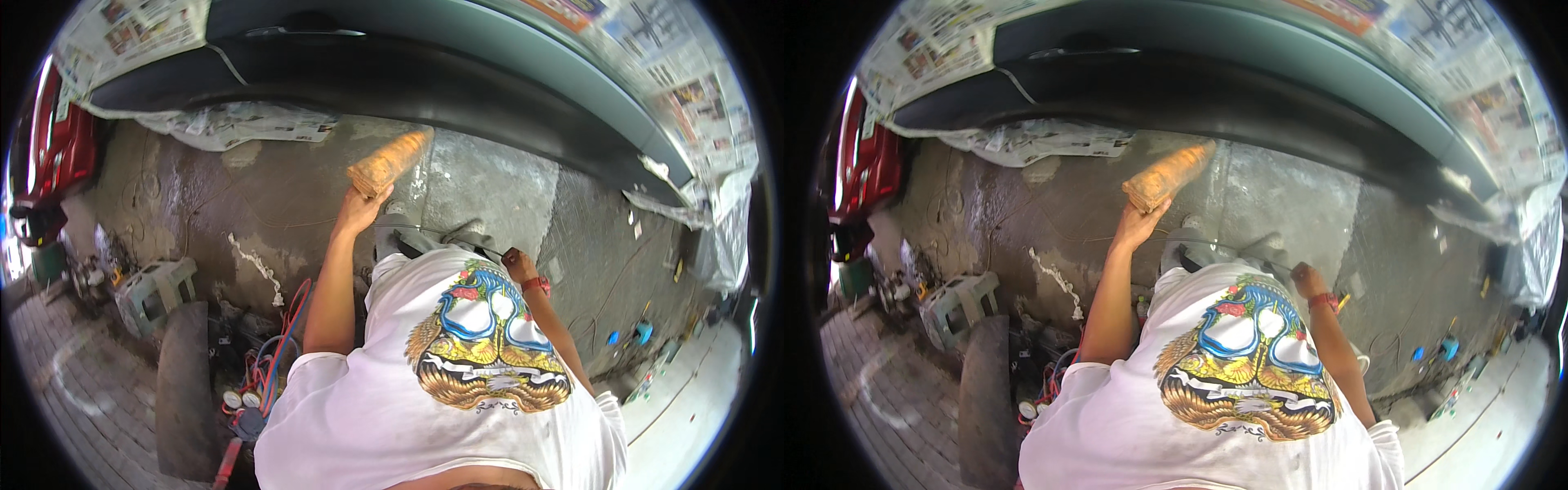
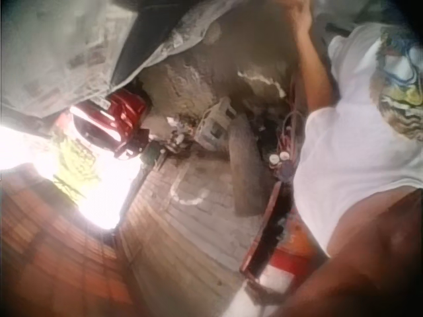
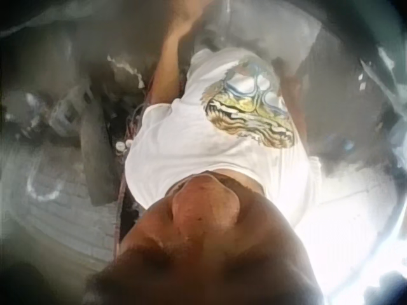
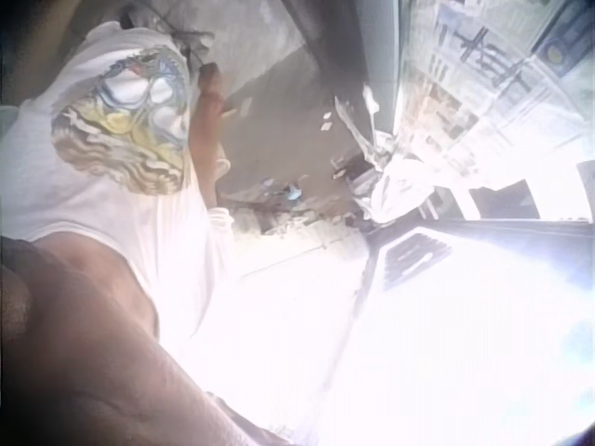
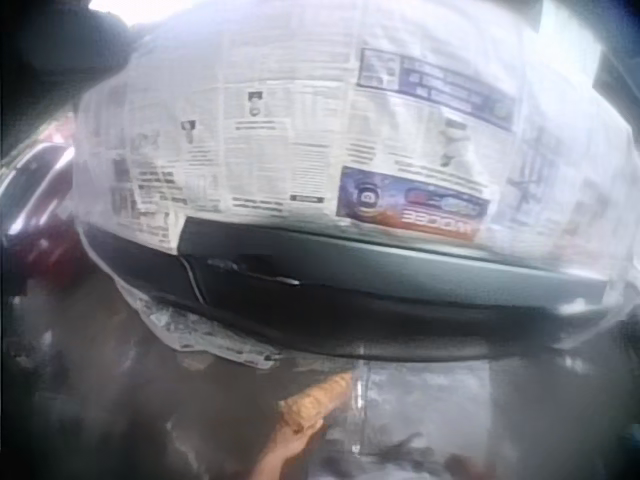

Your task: The person uses a heat gun to warm the car bumper, then wipes the surface with a cloth from a bucket. The bumper is partially covered with newspaper, and the person moves around the vehicle to access different sections.

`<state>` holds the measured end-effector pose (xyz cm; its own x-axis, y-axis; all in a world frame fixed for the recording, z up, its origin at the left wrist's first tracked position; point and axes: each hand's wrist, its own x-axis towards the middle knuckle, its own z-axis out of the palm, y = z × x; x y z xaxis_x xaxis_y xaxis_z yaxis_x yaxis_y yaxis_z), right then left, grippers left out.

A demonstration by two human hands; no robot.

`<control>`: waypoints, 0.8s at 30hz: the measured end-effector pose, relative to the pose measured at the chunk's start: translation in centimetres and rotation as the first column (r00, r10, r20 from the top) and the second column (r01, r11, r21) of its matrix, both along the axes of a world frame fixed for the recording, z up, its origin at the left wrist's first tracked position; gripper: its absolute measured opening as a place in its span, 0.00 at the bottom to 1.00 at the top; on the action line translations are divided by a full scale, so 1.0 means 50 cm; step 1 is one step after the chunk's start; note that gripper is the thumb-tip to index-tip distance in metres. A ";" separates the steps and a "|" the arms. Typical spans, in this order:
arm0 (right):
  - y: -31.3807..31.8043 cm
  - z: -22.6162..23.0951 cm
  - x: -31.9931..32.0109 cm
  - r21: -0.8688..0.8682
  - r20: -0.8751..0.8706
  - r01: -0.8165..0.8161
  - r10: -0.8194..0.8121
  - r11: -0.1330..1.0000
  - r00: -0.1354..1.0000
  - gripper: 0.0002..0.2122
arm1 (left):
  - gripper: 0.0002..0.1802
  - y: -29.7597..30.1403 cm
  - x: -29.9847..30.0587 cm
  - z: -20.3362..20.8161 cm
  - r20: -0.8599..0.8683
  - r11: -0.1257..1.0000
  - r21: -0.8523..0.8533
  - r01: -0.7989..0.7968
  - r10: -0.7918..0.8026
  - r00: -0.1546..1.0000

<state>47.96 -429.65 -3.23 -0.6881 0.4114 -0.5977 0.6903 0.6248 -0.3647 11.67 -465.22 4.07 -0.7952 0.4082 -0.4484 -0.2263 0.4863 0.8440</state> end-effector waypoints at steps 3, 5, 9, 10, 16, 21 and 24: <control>0.008 0.000 0.034 0.023 0.098 0.042 -0.044 0.999 0.994 0.12 | 0.33 0.008 0.015 -0.033 0.011 0.990 0.020 0.142 -0.142 0.990; 0.004 0.016 0.034 -0.005 0.155 0.094 -0.093 0.996 0.984 0.15 | 0.34 0.017 0.026 -0.041 0.033 0.996 -0.071 0.059 -0.057 0.998; 0.006 -0.004 0.047 -0.035 0.071 0.055 -0.052 0.998 0.996 0.19 | 0.29 -0.006 0.040 -0.168 0.149 0.948 -0.172 -0.266 0.292 0.945; 0.003 0.000 0.046 -0.056 0.057 0.067 -0.064 0.996 0.996 0.19 | 0.29 0.004 0.056 -0.201 0.201 0.933 -0.113 -0.343 0.359 0.911; 0.028 0.074 -0.054 -0.291 -0.162 0.044 -0.094 0.956 0.982 0.21 | 0.38 0.138 0.160 -0.248 0.360 0.878 0.083 -0.472 0.415 0.835; 0.048 0.163 -0.140 -0.431 -0.385 -0.114 -0.068 0.895 0.920 0.26 | 0.41 0.376 0.301 -0.101 0.386 0.959 0.273 -0.081 -0.032 0.922; 0.062 0.216 -0.141 -0.419 -0.321 -0.056 -0.090 0.906 0.943 0.28 | 0.42 0.488 0.355 0.010 0.568 0.859 0.510 0.047 -0.378 0.731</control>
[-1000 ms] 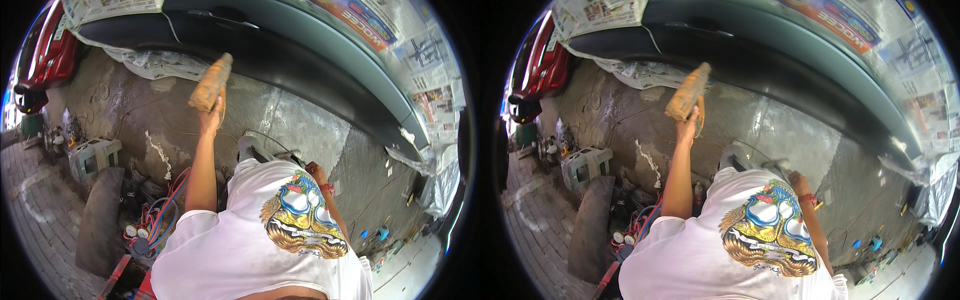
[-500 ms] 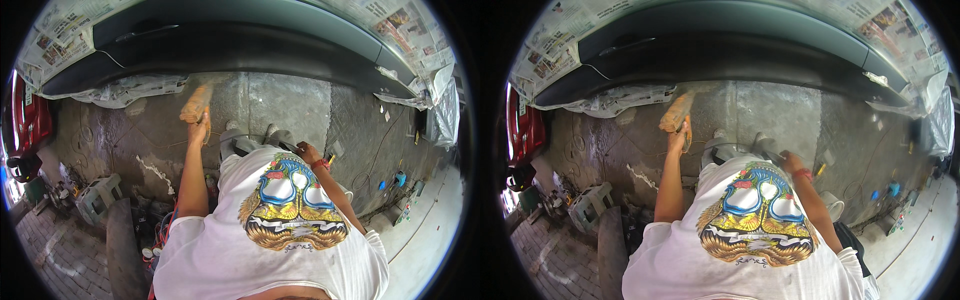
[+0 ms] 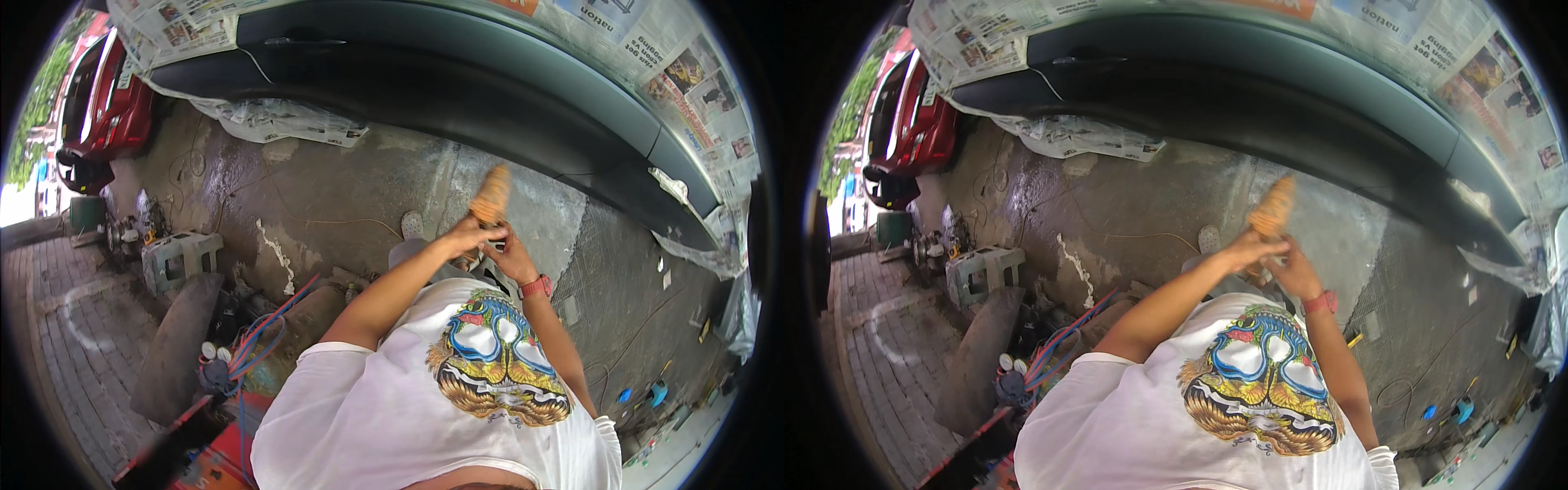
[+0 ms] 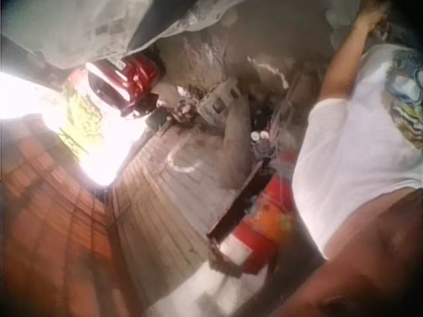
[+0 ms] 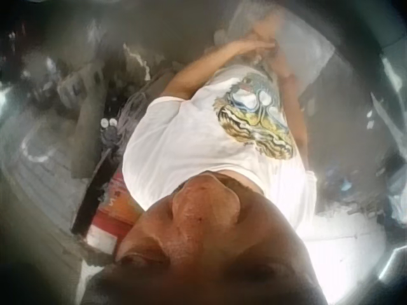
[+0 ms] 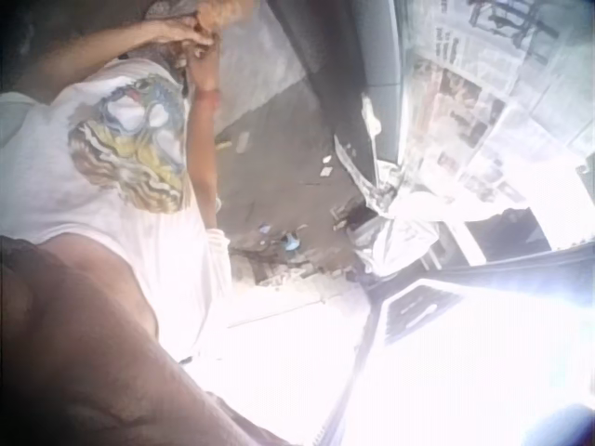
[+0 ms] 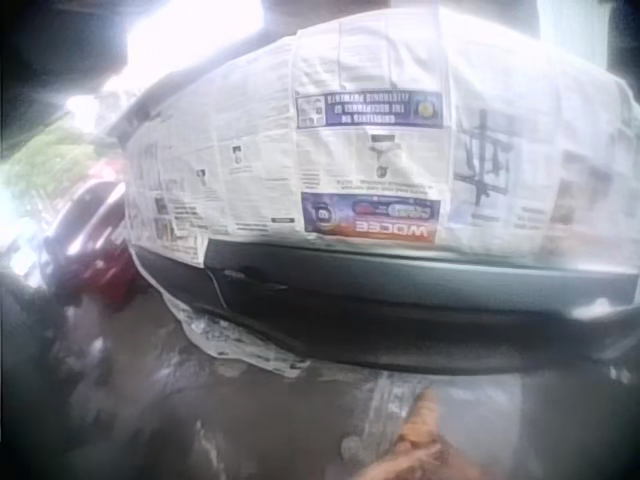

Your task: The person uses a heat gun to warm the car bumper, then wipes the surface with a cloth from a bucket. The bumper is partially covered with newspaper, and the person moves around the vehicle to access different sections.

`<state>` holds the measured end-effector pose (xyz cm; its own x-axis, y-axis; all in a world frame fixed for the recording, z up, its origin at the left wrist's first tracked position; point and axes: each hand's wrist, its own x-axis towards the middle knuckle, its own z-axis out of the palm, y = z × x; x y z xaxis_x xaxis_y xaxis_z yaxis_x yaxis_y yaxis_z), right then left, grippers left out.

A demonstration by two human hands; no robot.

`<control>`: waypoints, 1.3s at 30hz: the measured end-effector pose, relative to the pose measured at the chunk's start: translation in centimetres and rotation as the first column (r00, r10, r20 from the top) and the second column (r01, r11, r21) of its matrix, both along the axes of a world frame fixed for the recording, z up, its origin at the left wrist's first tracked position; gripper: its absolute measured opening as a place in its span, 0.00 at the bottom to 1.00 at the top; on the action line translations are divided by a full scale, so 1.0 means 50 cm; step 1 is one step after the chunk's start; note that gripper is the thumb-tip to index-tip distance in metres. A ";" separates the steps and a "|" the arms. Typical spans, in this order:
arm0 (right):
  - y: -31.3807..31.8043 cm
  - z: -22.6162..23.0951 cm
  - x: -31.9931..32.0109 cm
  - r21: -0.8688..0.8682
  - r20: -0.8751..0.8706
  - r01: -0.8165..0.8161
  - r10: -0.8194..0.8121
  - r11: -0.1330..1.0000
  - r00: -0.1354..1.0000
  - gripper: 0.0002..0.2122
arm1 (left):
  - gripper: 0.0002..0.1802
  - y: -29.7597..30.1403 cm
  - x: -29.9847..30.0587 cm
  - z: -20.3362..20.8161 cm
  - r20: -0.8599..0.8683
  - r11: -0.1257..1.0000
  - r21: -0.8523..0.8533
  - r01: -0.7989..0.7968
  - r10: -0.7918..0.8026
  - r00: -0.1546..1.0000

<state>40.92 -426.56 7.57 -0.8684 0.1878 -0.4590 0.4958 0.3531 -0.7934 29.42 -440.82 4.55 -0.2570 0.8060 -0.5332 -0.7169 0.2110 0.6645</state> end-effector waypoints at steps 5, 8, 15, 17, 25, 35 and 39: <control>0.096 -0.098 0.147 -0.194 -0.138 0.237 -0.266 0.952 0.954 0.25 | 0.52 0.108 0.097 0.017 -0.467 0.979 -0.022 0.203 -0.190 0.864; 0.125 -0.047 0.194 -0.282 0.022 0.565 -0.583 0.776 0.812 0.20 | 0.51 0.126 0.120 -0.012 -0.654 0.944 -0.156 0.290 -0.319 0.686; 0.167 -0.066 0.166 -0.268 -0.131 0.532 -0.578 0.803 0.806 0.14 | 0.41 -0.046 0.182 -0.122 -0.415 0.902 -0.420 -0.099 -0.094 0.905; 0.164 -0.075 0.130 -0.207 -0.199 0.276 -0.317 0.939 0.928 0.19 | 0.37 -0.165 0.233 -0.212 -0.433 0.846 -0.490 -0.212 -0.024 0.901; 0.109 0.085 0.000 -0.388 -0.230 -0.067 -0.026 0.919 0.973 0.25 | 0.26 -0.574 0.517 -0.408 -0.301 0.397 -0.872 -0.287 0.028 0.953; 0.284 -0.092 0.141 -0.173 -0.193 0.643 -0.665 0.746 0.721 0.12 | 0.21 -0.484 0.536 -0.336 -0.432 0.516 -0.788 -0.336 -0.075 0.899; 0.362 -0.157 0.238 -0.098 -0.228 0.745 -0.743 0.660 0.629 0.16 | 0.21 -0.444 0.499 -0.322 -0.403 0.454 -0.800 -0.393 0.079 0.912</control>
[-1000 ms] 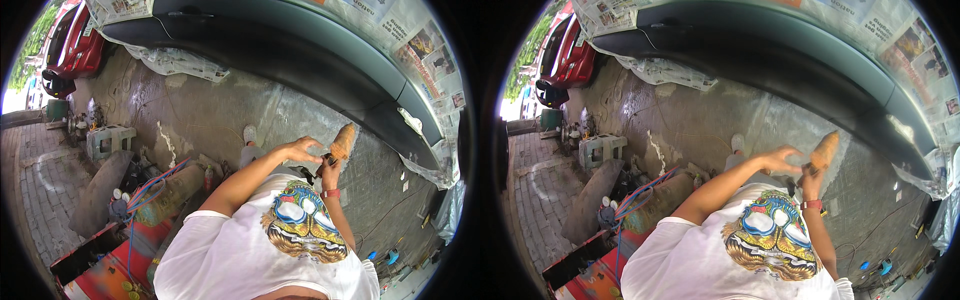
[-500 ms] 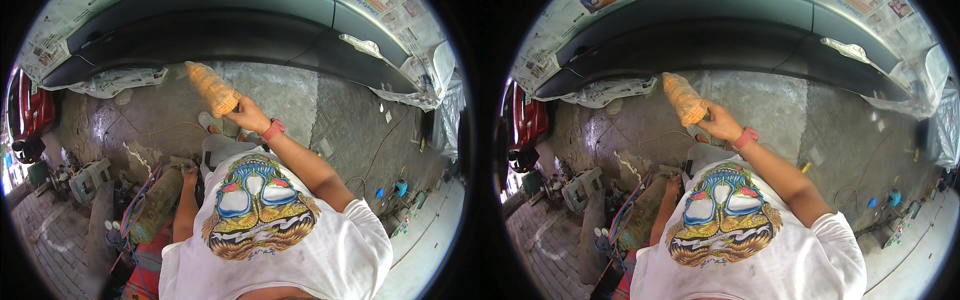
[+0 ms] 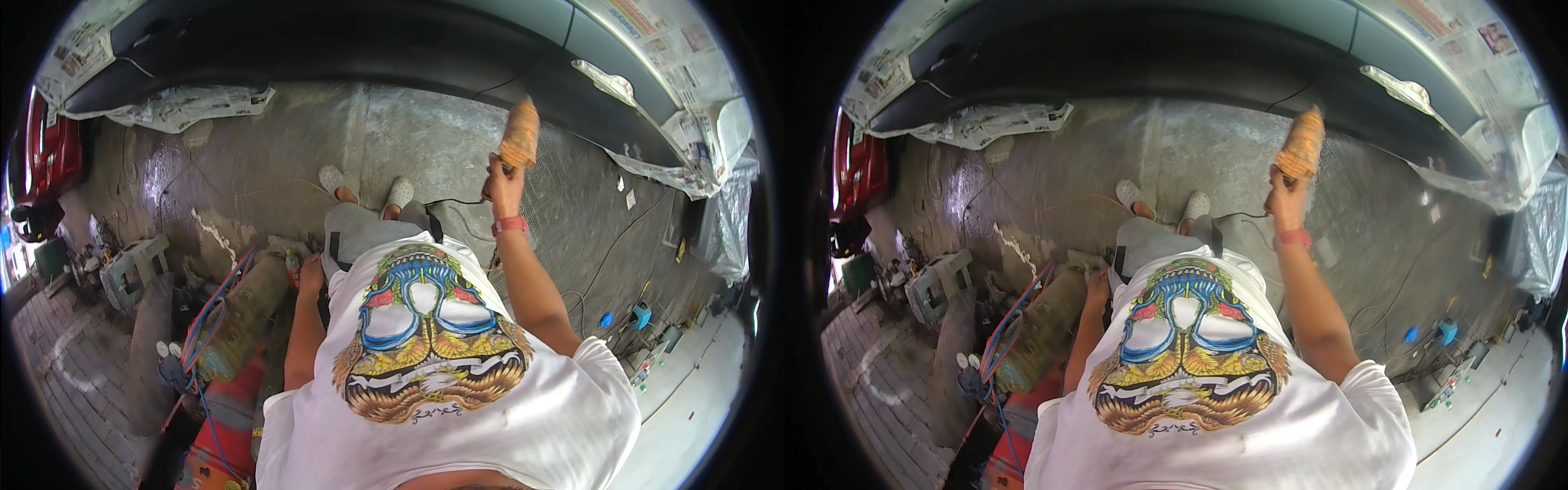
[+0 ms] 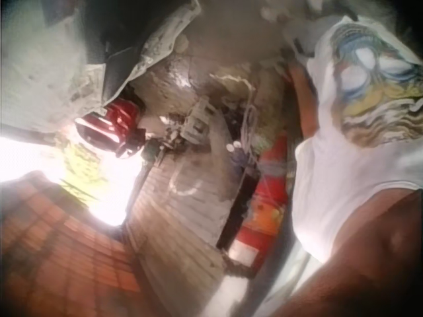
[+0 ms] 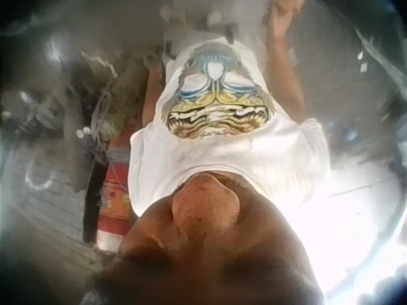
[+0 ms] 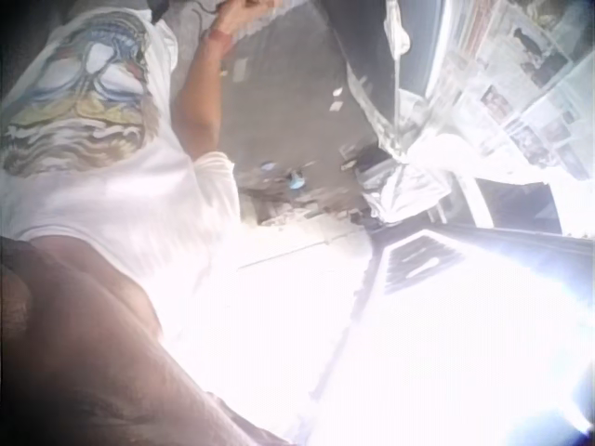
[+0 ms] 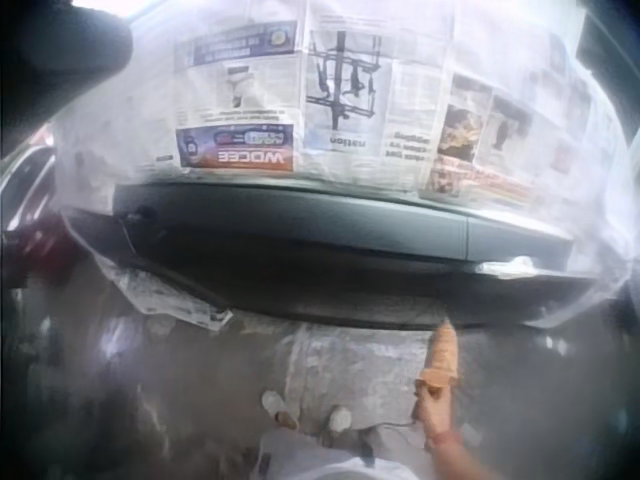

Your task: The person uses a heat gun to warm the car bumper, then wipes the surface with a cloth from a bucket. The bumper is partially covered with newspaper, and the person moves around the vehicle to access different sections.

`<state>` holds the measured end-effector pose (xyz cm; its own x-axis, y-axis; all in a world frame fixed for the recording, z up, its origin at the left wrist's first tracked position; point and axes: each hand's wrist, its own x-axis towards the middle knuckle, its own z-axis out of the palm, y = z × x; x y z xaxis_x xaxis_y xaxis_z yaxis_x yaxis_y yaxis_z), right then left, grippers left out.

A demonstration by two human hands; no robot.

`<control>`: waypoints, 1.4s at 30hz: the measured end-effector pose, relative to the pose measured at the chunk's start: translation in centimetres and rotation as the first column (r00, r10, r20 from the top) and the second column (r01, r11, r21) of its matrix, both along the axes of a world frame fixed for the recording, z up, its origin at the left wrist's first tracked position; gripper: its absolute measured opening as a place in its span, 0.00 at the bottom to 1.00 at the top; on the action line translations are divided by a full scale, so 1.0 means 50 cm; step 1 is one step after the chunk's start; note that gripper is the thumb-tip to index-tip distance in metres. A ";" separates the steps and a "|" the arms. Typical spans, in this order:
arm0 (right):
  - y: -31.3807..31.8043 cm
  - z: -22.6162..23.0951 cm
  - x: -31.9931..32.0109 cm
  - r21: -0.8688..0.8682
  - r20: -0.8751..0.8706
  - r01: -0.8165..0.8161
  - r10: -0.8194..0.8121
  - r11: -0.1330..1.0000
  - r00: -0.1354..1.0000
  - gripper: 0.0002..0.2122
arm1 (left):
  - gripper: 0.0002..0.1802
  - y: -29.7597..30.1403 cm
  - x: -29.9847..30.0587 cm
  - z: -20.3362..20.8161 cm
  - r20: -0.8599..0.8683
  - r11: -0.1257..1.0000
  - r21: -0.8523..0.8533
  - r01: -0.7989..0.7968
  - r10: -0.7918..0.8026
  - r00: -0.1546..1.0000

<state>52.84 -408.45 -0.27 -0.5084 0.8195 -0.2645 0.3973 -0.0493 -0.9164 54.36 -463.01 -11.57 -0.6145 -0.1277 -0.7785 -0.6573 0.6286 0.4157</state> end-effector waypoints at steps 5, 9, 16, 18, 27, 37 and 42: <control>0.034 -0.058 0.058 0.134 0.268 -0.155 0.115 0.979 0.957 0.25 | 0.25 0.042 -0.077 0.047 -0.105 0.997 0.048 0.063 -0.058 0.993; -0.015 -0.037 0.000 0.195 0.606 -0.538 0.331 0.820 0.723 0.31 | 0.30 0.058 -0.098 0.001 -0.004 0.976 0.210 0.051 -0.051 0.999; -0.146 -0.117 -0.181 0.114 0.693 -0.931 0.643 0.347 0.325 0.33 | 0.47 0.178 -0.114 0.022 0.290 0.868 0.152 0.472 -0.496 0.819; -0.191 -0.150 -0.241 0.104 0.725 -0.983 0.666 0.148 0.177 0.34 | 0.53 0.198 -0.093 0.005 0.364 0.867 0.115 0.486 -0.492 0.791; -0.462 -0.347 -0.532 0.031 0.822 -0.942 0.544 -0.334 -0.166 0.24 | 0.52 0.226 -0.088 -0.061 0.521 0.897 0.140 0.418 -0.426 0.740; -0.724 -0.583 -0.821 0.132 0.831 -0.831 0.517 -0.541 -0.205 0.16 | 0.47 0.201 -0.067 -0.106 0.494 0.960 0.043 0.276 -0.260 0.830; -0.746 -0.620 -0.833 0.039 0.861 -0.868 0.458 -0.494 -0.222 0.16 | 0.46 0.222 -0.049 -0.114 0.485 0.960 0.010 0.280 -0.250 0.838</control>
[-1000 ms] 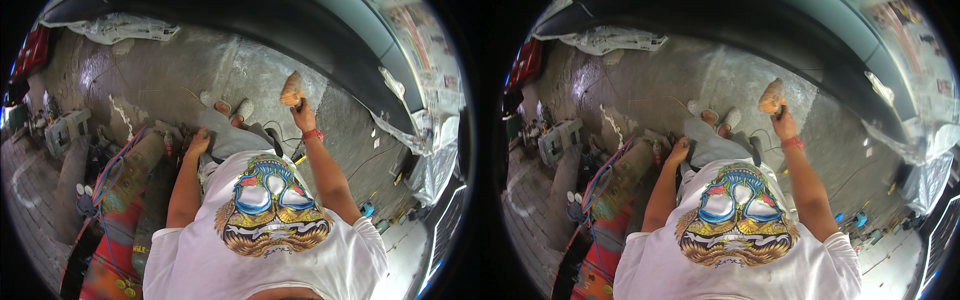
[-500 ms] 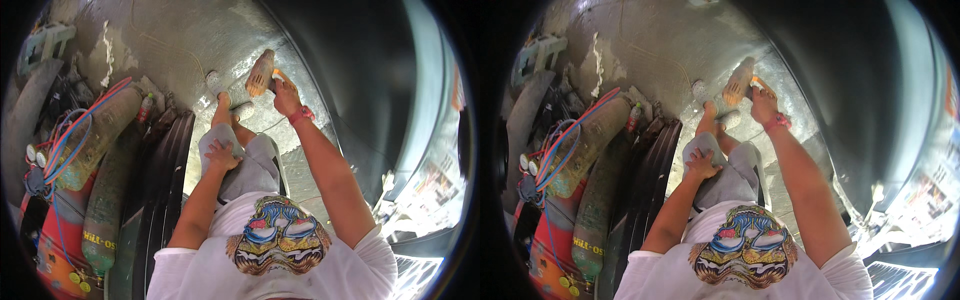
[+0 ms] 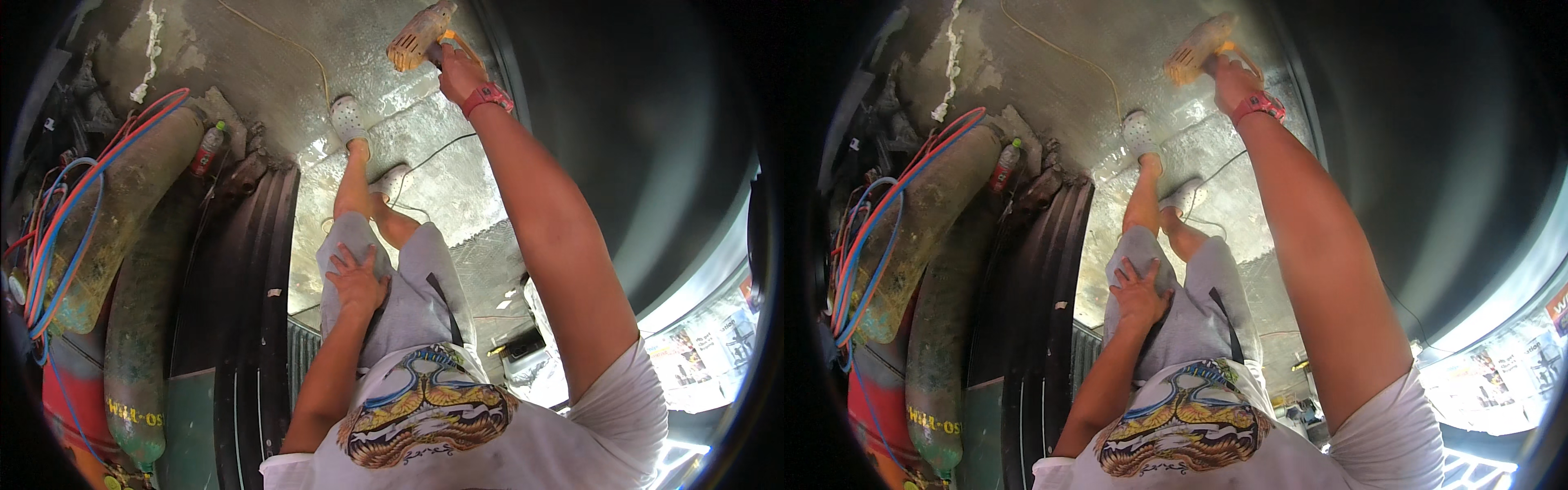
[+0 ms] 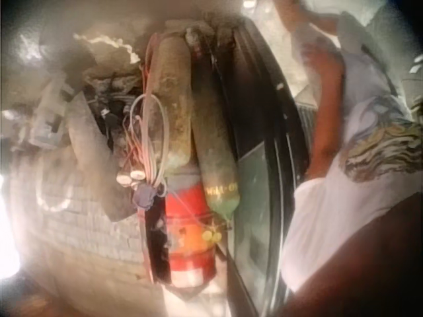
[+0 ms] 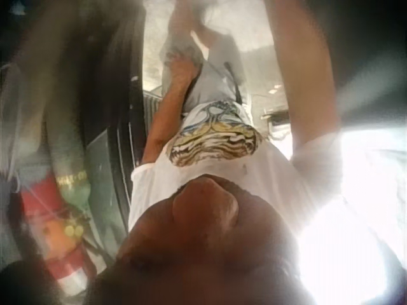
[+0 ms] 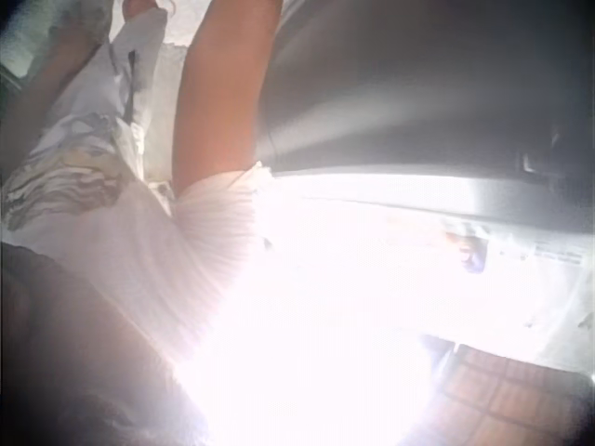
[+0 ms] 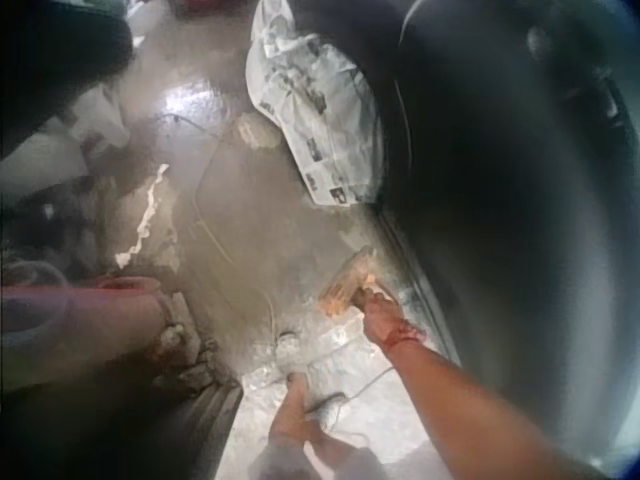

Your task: The person uses a heat gun to warm the car bumper, then wipes the surface with a cloth from a bucket. The bumper is partially covered with newspaper, and the person moves around the vehicle to access different sections.

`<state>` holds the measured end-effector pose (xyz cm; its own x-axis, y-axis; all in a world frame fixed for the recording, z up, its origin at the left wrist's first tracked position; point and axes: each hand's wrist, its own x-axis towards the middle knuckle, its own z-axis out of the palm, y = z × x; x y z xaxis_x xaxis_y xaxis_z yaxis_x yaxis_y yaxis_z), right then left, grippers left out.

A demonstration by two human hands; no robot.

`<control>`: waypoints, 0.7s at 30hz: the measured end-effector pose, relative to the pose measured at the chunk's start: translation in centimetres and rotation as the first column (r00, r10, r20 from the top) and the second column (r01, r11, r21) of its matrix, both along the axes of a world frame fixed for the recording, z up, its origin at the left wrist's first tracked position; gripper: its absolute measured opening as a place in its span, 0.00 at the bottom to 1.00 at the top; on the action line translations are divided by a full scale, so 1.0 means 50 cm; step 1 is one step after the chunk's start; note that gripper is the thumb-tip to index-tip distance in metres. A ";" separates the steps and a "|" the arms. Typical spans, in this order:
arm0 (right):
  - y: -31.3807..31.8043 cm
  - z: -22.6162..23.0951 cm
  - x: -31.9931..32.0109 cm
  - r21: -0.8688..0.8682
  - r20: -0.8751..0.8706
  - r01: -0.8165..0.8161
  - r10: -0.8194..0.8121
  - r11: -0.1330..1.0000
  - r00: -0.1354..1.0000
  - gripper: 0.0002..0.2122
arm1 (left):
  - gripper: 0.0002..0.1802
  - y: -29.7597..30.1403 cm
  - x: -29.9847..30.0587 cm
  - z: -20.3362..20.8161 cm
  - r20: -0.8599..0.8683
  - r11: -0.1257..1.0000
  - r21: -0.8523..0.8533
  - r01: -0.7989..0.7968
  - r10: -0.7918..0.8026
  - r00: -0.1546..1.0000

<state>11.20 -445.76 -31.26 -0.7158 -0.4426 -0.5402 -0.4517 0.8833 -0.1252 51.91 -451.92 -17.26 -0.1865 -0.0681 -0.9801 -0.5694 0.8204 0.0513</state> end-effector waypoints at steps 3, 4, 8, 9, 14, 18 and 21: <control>0.075 -0.039 0.035 0.069 -0.009 -0.058 0.058 0.996 0.998 0.19 | 0.46 0.009 0.015 -0.004 -0.032 1.000 -0.012 -0.003 0.003 0.999; 0.111 -0.058 0.054 0.123 0.022 -0.045 0.042 0.991 0.999 0.19 | 0.46 0.015 0.019 -0.006 -0.040 1.000 -0.017 -0.004 0.004 0.999; 0.290 -0.097 0.160 0.259 0.125 -0.011 -0.022 0.966 0.992 0.18 | 0.46 0.039 0.033 -0.010 -0.072 0.999 -0.034 0.000 -0.003 0.997; 0.336 -0.095 0.194 0.273 0.145 -0.007 -0.034 0.962 0.989 0.17 | 0.46 0.049 0.042 -0.010 -0.083 0.999 -0.041 0.000 -0.003 0.997; 0.577 -0.088 0.389 0.349 0.143 0.172 -0.233 0.921 0.962 0.17 | 0.45 0.085 0.061 -0.022 -0.116 0.998 -0.053 0.018 -0.024 0.993; 0.718 -0.027 0.502 0.441 0.211 0.235 -0.354 0.866 0.911 0.17 | 0.45 0.120 0.082 -0.031 -0.122 0.993 -0.092 0.076 -0.087 0.989; 0.775 0.044 0.555 0.465 0.285 0.234 -0.395 0.854 0.873 0.18 | 0.45 0.130 0.091 -0.032 -0.163 0.990 -0.104 0.094 -0.110 0.981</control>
